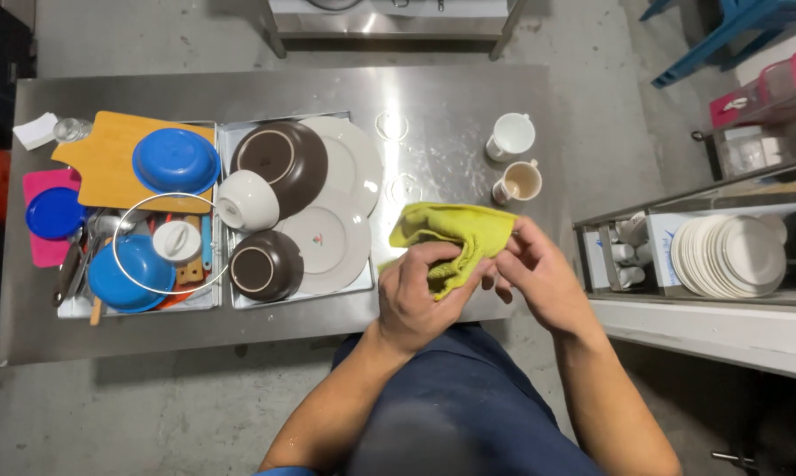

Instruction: The person dries several items on a stainless steel countertop using a yellow cloth. They wipe a white mug, a beige mug, a glass lid, and two blue bowls, placing each item on the counter after drying.

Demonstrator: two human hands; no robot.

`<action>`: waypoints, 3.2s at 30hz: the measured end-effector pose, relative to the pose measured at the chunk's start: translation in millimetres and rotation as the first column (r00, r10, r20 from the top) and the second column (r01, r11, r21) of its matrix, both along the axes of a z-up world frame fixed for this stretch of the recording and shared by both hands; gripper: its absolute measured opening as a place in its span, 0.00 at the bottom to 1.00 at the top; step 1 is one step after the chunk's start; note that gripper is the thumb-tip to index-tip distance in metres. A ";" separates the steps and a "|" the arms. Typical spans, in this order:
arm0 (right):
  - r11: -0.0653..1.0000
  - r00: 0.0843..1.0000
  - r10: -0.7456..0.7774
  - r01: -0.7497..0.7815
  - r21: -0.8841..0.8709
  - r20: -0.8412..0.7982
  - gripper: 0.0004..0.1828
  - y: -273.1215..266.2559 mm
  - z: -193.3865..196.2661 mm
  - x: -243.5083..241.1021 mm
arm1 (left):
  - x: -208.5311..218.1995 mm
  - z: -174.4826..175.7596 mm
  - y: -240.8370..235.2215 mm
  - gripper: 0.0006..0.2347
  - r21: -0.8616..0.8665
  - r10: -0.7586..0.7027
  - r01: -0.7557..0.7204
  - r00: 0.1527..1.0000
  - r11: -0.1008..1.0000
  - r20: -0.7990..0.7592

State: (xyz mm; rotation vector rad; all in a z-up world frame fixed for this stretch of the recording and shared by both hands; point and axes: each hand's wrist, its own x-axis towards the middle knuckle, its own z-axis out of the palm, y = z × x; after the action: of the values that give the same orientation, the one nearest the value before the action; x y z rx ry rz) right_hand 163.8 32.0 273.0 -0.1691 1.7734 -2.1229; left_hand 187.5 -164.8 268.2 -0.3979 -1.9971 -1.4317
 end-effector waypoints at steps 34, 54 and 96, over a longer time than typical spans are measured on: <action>0.747 0.387 0.043 0.600 0.287 -0.921 0.13 -46.6 36.0 13.6 | -3.8 39.6 6.2 0.07 0.625 -0.397 0.085 0.835 0.776 0.380; 0.883 0.680 0.416 -0.146 0.445 -0.603 0.25 30.6 47.6 -54.4 | 5.3 86.4 -41.8 0.04 0.306 -0.508 0.421 0.802 0.854 0.313; 0.825 0.950 -0.019 0.192 -0.531 0.313 0.35 1.7 -18.0 -25.8 | -91.7 56.4 -46.8 0.33 0.898 -0.902 -0.383 0.271 0.218 0.335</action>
State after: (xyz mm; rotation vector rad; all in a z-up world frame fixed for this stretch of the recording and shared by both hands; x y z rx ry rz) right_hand 138.1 33.7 255.0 0.1033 0.9770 -2.5396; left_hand 95.8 -211.6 324.6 0.8746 -0.9472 -3.4947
